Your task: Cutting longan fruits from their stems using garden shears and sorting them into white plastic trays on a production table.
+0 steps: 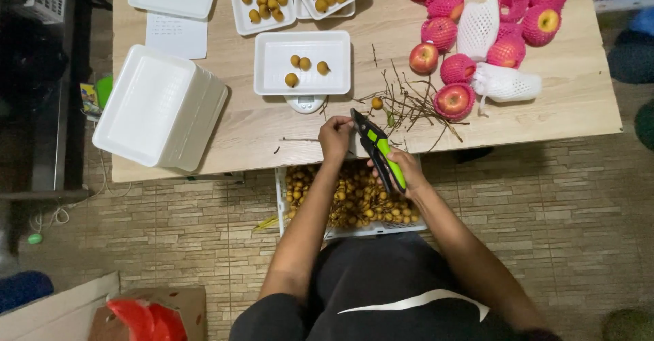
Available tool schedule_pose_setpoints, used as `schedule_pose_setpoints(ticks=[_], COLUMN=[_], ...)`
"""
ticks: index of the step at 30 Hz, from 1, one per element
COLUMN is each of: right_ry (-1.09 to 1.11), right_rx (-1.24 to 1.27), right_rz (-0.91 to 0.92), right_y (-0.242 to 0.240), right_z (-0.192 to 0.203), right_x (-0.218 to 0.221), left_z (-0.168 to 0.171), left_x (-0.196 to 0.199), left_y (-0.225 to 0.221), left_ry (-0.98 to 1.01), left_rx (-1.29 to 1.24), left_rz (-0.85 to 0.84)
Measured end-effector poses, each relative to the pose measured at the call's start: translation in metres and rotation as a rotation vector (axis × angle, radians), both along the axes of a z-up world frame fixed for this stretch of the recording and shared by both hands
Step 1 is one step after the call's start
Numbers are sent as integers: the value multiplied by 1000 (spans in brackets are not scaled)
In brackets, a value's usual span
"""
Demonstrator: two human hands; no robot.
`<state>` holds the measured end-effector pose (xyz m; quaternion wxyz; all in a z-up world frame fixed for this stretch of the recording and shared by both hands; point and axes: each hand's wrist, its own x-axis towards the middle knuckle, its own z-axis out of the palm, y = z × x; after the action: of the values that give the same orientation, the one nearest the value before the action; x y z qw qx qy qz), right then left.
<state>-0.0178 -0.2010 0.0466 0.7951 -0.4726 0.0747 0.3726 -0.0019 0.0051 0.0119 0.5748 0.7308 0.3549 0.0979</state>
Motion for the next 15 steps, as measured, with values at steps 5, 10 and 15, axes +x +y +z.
schedule_pose_setpoints(ticks=[5,10,15], right_ry=[-10,-334,-852], right_rx=[138,-120,-1029], right_rz=[40,-9,-44], right_y=[-14,-29,-26], right_z=[18,13,13], right_x=[23,62,81], left_z=[34,41,35], left_x=[-9,-9,-1], left_y=[20,9,-39], left_ry=[27,-70,86], left_rx=[384,850,741], left_rz=[-123,-114,-611])
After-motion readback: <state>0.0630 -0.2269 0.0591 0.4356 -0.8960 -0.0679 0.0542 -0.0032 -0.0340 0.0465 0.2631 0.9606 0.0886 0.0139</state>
